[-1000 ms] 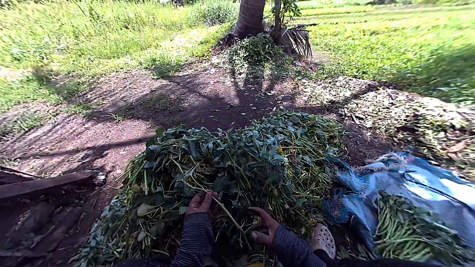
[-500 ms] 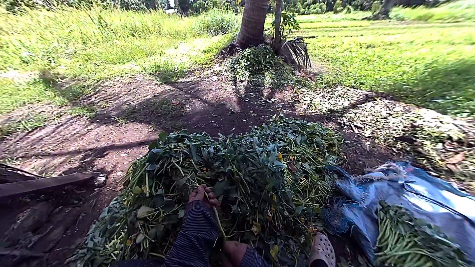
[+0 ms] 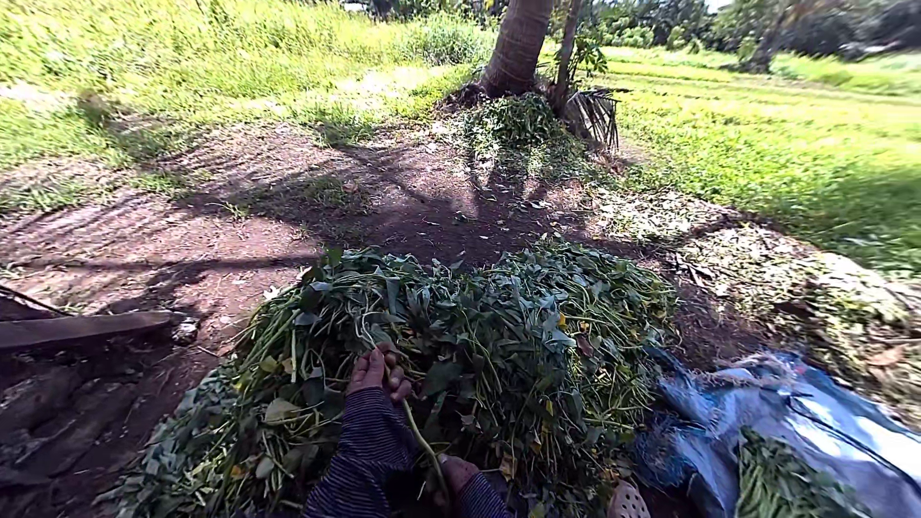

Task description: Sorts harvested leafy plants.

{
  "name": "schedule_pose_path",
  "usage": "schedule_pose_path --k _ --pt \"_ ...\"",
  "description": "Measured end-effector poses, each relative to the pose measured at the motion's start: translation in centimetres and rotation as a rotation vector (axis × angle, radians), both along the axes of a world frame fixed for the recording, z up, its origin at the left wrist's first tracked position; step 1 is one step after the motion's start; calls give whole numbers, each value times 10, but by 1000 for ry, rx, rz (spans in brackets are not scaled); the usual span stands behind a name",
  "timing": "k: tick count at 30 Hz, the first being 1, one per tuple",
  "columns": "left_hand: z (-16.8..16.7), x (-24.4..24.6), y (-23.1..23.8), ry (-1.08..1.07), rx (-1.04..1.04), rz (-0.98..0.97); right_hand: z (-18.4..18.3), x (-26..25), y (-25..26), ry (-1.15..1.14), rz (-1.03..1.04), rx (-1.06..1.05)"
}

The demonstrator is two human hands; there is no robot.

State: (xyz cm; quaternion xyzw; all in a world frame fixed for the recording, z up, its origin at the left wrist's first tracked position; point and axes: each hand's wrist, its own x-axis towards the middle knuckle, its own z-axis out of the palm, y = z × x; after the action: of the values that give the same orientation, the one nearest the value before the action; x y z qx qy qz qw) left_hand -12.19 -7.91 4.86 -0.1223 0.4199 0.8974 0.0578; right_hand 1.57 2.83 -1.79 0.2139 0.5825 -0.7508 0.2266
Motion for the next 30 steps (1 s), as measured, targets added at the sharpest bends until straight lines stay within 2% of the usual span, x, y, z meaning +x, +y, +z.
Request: schedule_pose_path --k 3,4,6,9,12,13,17,19,21,22,24,26,27,28,30 --pt "8 -23 -32 75 -15 64 -10 1 25 13 200 340" --pt "10 -27 -35 80 -14 72 -11 -7 39 27 183 393" --pt "10 -25 -31 60 -23 86 7 -26 56 90 142 362" --pt "9 -18 -21 3 -54 92 38 -45 45 259 250 284" --pt "9 -15 -11 -4 -27 119 33 -51 10 314 100 253" --pt "9 -15 -11 18 -20 123 28 -49 4 317 123 295" --pt "8 -23 -37 171 -48 131 4 -33 11 314 346 652" --pt "11 -25 -46 180 -80 138 -14 -37 45 357 224 855" --pt "13 -24 -43 91 -122 148 -42 -55 89 588 -78 1198" --pt "13 -24 -38 22 -143 141 -43 -65 108 526 -104 1306" --pt "11 -26 -25 -105 -138 85 -22 -87 127 84 148 1268" --pt "4 -25 -14 -195 -90 -14 -19 -103 134 -65 333 1196" --pt "-2 -22 -9 -209 -58 -78 -20 -104 137 -42 339 1165" --pt "-7 -18 -5 -215 -34 -141 -23 -102 142 27 262 1109" --pt "-14 -6 4 -245 -59 -245 -20 -92 156 156 0 863"
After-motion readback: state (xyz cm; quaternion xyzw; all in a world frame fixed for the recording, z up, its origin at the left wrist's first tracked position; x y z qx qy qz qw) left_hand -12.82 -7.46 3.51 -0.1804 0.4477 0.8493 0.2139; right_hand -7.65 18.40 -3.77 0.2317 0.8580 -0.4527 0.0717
